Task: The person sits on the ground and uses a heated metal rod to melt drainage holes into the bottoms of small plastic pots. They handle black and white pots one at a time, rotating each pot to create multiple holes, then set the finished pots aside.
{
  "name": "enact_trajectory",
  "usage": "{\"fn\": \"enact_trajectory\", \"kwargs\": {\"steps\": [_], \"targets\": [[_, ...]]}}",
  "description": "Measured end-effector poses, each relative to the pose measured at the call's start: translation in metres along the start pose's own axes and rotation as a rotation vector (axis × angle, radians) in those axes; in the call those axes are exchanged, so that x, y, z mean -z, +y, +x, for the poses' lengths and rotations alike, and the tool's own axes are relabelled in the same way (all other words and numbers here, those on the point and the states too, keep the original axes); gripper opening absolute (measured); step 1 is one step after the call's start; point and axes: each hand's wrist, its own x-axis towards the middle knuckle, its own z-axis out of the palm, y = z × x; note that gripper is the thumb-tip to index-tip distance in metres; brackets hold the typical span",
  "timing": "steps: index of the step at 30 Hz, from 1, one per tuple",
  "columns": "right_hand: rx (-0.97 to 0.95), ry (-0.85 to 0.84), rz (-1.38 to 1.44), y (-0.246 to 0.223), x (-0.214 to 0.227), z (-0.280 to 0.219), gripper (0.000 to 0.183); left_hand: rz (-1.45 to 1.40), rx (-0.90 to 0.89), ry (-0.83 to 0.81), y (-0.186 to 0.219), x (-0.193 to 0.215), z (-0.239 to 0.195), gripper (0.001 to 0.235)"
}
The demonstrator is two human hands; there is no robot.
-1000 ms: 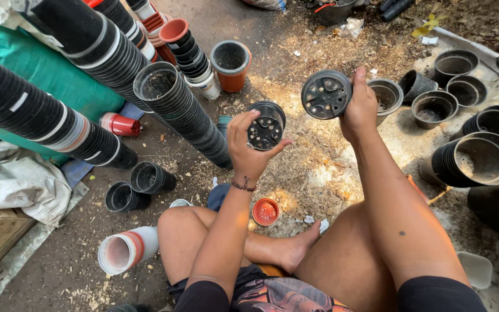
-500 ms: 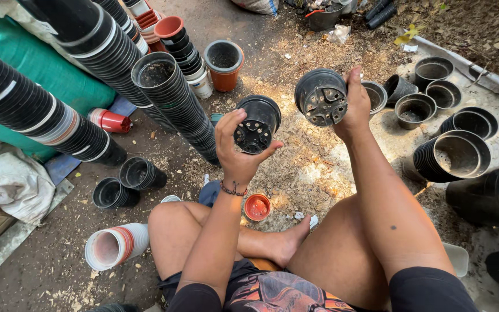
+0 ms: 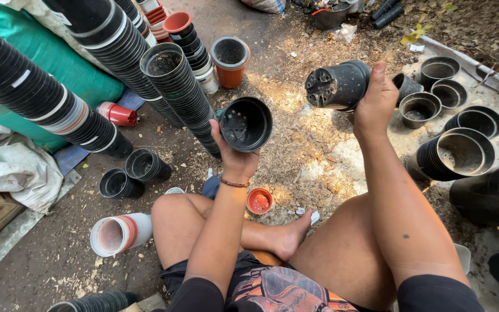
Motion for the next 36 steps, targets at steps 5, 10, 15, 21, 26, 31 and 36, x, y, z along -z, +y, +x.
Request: {"fn": "enact_trajectory", "kwargs": {"steps": [5,10,15,21,26,31,36], "targets": [[0.228,-0.106,-0.272,-0.006,0.003,-0.017,0.041,-0.032,0.010,-0.155,-0.017,0.008,-0.002,0.080],[0.350,-0.316,-0.714,-0.011,-0.019,-0.060,0.023,0.019,-0.076,-0.062,-0.035,-0.012,0.003,0.078],[0.604,-0.493,-0.812,-0.030,-0.053,-0.099,0.029,0.005,-0.286,-0.084,-0.057,-0.007,0.012,0.086],[0.695,-0.692,-0.854,-0.053,-0.060,-0.103,0.043,0.096,-0.275,-0.148,-0.054,0.019,0.011,0.085],[0.768,-0.685,-0.805,-0.059,-0.062,-0.106,0.039,-0.123,-0.256,-0.419,-0.041,0.003,0.005,0.091],[0.813,-0.670,-0.824,-0.058,-0.063,-0.112,0.039,-0.224,-0.258,-0.554,-0.031,-0.016,0.000,0.099],[0.834,-0.643,-0.843,-0.049,-0.062,-0.117,0.051,-0.300,-0.249,-0.567,-0.025,-0.020,0.000,0.098]]}}
